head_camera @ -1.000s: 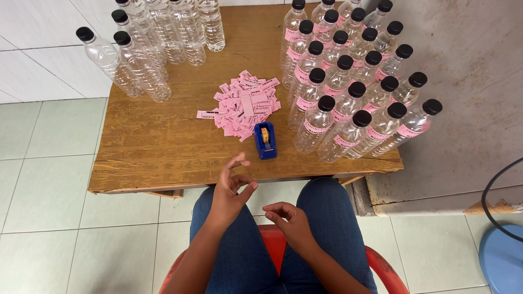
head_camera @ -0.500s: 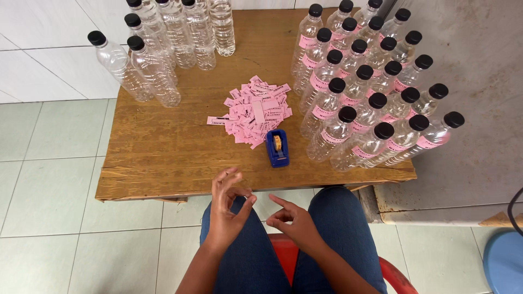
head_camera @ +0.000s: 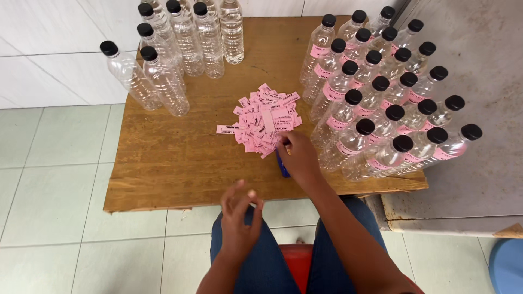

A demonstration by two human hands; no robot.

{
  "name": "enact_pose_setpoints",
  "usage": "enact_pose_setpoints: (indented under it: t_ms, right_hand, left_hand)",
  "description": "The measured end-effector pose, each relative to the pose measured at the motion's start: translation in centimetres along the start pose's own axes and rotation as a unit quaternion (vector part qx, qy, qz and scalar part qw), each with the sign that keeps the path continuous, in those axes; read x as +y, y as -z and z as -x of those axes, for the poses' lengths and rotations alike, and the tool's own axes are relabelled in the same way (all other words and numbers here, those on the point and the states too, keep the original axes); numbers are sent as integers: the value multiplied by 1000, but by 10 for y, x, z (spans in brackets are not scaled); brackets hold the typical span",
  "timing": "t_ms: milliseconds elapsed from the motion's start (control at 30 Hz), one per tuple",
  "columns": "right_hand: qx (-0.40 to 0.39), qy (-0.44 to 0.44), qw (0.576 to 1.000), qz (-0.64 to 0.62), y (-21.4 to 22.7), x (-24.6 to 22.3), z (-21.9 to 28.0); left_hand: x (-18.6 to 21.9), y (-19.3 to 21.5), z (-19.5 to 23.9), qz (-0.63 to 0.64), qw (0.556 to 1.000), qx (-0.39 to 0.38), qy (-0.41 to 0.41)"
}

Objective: The person applies labels to plastic bottles filled with clear liquid, using tape from a dispenser to secure the pink labels onto the bottles before arranging them in a grid on a wooden table.

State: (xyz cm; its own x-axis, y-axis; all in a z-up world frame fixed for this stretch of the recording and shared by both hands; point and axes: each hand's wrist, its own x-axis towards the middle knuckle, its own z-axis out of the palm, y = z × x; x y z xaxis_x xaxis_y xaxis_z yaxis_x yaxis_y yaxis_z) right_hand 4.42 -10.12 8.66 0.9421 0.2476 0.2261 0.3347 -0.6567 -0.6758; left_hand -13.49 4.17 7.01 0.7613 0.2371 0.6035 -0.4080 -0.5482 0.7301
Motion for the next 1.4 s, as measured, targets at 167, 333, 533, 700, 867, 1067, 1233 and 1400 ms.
enact_pose_setpoints:
  t_ms: [167,333,533,700,867,1067,1233,1400]
  right_hand:
    - [-39,-57,992,105,-70,45,-75]
    - [-66,-116,973,190,-112,69,-107]
    - [-73,-91,972,204,-117,84,-112]
    - [-40,-131,978,154,-106,121,-130]
    - [-31,-45,980,192,-70,91,-121]
    - [-240,106,944,200,-63,61,-102]
    - [-263,124,923,253,-71,68,-107]
    - [-138,221,937,234,-81,91,-111]
  left_hand:
    - [0,-8,5,12,998,-58,-26]
    - [-2,-15,13,18,992,-114,-46]
    - [0,-16,17,38,989,-135,-41]
    - [0,-18,18,52,987,-145,-34]
    - [1,-20,22,62,985,-157,-27]
    - [10,-17,19,80,987,-137,-19]
    - [16,-18,12,102,988,-112,-5]
    - [17,-22,14,107,989,-79,67]
